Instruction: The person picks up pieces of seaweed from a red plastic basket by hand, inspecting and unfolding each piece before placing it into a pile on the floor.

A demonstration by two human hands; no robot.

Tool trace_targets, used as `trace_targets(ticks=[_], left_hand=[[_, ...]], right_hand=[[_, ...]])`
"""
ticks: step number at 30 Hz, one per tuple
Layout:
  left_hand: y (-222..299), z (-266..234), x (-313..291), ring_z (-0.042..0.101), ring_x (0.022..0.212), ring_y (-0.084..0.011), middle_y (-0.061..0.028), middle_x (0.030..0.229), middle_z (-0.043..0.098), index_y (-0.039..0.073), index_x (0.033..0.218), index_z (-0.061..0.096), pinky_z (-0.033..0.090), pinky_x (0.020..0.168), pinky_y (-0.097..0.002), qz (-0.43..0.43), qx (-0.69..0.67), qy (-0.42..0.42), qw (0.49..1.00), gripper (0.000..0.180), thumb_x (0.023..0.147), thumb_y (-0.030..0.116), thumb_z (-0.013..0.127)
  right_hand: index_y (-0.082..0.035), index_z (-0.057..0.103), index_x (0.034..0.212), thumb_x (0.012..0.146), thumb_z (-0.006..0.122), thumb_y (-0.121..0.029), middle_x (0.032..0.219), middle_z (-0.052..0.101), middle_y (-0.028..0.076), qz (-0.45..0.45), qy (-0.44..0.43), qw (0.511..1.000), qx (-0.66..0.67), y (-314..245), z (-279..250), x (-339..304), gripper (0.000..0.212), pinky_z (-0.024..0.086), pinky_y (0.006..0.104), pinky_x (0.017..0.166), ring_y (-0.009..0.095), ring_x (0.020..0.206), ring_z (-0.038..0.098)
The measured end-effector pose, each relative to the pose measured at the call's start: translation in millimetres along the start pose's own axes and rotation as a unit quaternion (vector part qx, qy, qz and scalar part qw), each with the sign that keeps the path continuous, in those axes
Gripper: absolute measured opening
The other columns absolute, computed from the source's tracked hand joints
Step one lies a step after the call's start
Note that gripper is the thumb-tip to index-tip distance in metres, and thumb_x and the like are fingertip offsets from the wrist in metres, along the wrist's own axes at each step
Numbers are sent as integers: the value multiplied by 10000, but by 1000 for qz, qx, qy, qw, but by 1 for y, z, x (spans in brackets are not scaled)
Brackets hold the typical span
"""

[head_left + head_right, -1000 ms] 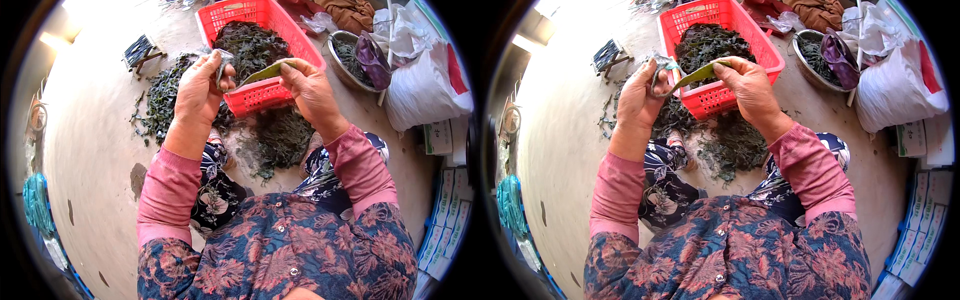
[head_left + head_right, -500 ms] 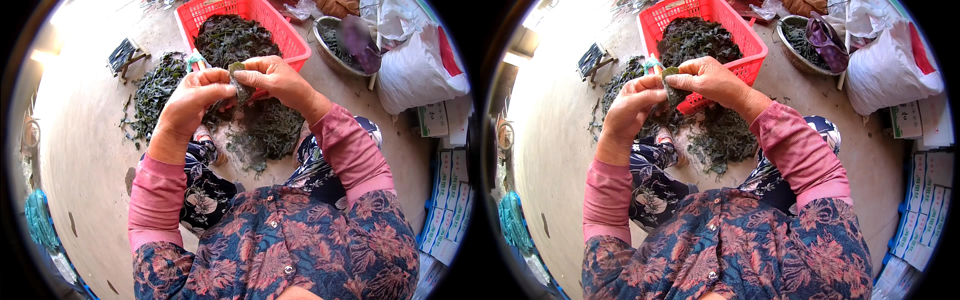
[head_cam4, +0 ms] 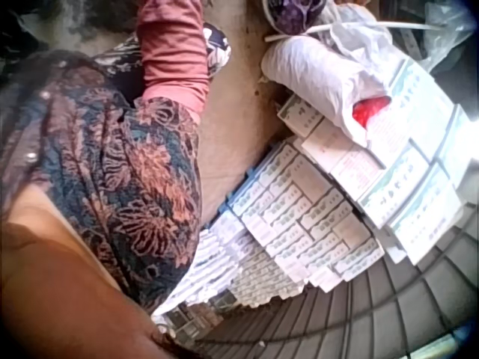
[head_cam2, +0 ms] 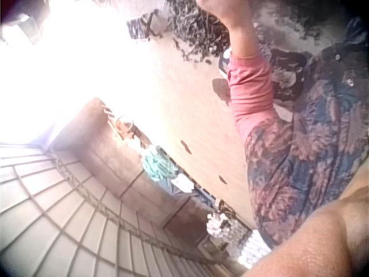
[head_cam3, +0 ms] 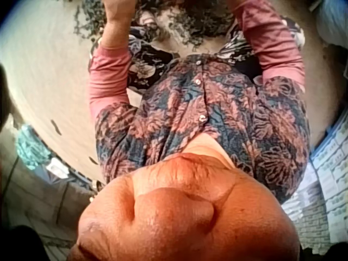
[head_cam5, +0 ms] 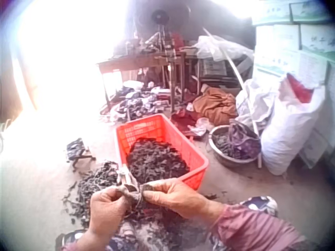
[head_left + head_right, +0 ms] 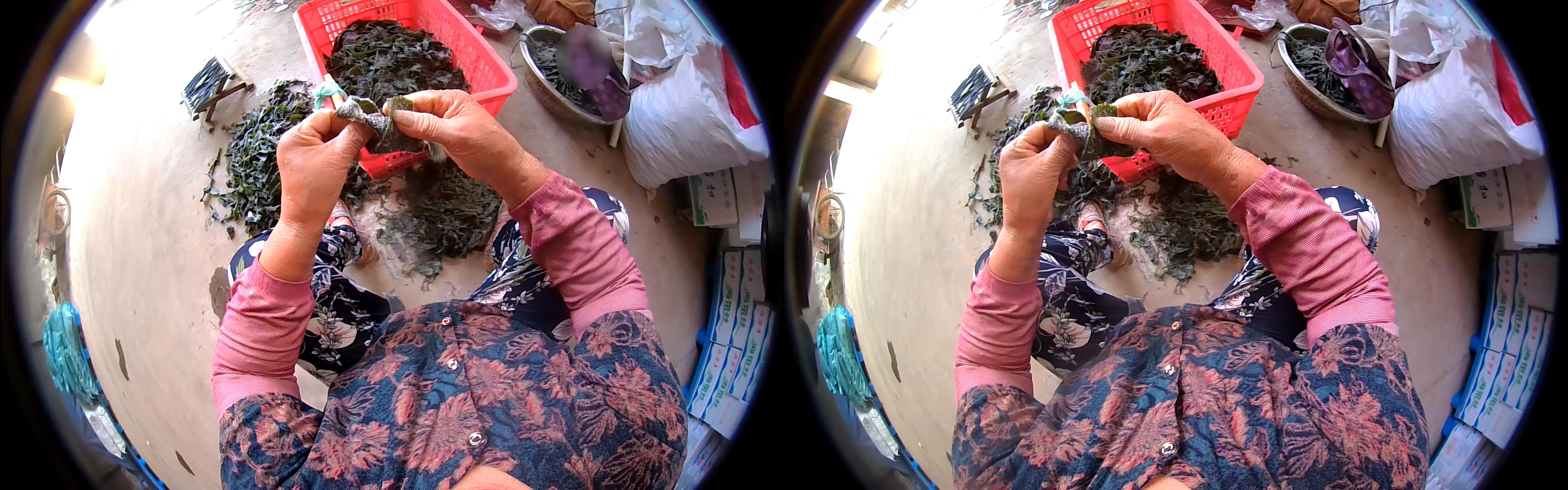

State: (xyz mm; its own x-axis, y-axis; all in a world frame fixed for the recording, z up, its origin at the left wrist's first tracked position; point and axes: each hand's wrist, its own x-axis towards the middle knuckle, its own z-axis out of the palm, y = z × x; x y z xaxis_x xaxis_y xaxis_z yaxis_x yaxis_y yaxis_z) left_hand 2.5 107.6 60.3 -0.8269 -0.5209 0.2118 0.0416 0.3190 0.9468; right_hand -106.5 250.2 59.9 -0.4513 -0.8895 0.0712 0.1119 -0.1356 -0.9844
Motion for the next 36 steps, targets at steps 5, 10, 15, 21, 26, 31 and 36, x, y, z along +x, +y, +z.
trace_targets(ticks=[5,10,15,21,26,31,36], left_hand=[[5,-2,-3,418,475,1,17,625,568,30,832,628,320,415,-136,-45,-151,-34,987,75,763,58,620],[4,-1,-7,423,478,-5,22,637,574,28,899,625,325,422,-136,-8,-160,-28,987,160,741,3,625],[6,-3,-5,468,563,-15,19,781,537,19,901,628,355,440,-142,-1,-149,-73,986,203,726,-72,578],[3,2,-5,496,650,-29,6,891,494,13,934,622,412,478,-144,30,-197,-44,979,283,705,-131,538],[4,1,-7,488,681,-25,14,901,492,22,993,606,418,481,-138,14,-167,-78,983,327,712,-129,535],[-3,2,-8,446,638,-7,21,917,498,40,1082,568,379,490,-131,34,-163,-132,977,404,718,-132,539],[1,1,-10,406,602,11,43,878,506,42,1096,562,362,515,-123,-56,-130,-135,981,417,713,-122,562]], right_hand=[[0,617,857,831,573,-219,745,575,-31,2,-10,1000,5,8,0,4,225,404,173,614,17,672,482],[12,618,851,817,594,-209,742,577,-28,21,-7,1000,-14,0,2,0,225,419,184,606,23,688,496],[-19,614,921,827,574,-198,836,553,-27,-35,-24,997,-60,5,-1,0,206,385,167,582,26,713,482],[-8,622,876,799,615,-181,831,547,-7,-98,-19,988,-116,6,0,-1,190,404,185,594,44,712,492],[9,632,866,791,629,-200,710,569,-25,-22,12,996,-89,-4,1,-3,222,422,195,597,36,666,494],[13,631,890,793,626,-207,726,585,-32,-10,-40,994,-101,-3,-7,-2,240,422,189,601,29,669,492],[11,635,877,791,629,-221,720,588,-30,-75,-69,981,-167,0,-10,-1,247,421,191,600,27,665,490]])
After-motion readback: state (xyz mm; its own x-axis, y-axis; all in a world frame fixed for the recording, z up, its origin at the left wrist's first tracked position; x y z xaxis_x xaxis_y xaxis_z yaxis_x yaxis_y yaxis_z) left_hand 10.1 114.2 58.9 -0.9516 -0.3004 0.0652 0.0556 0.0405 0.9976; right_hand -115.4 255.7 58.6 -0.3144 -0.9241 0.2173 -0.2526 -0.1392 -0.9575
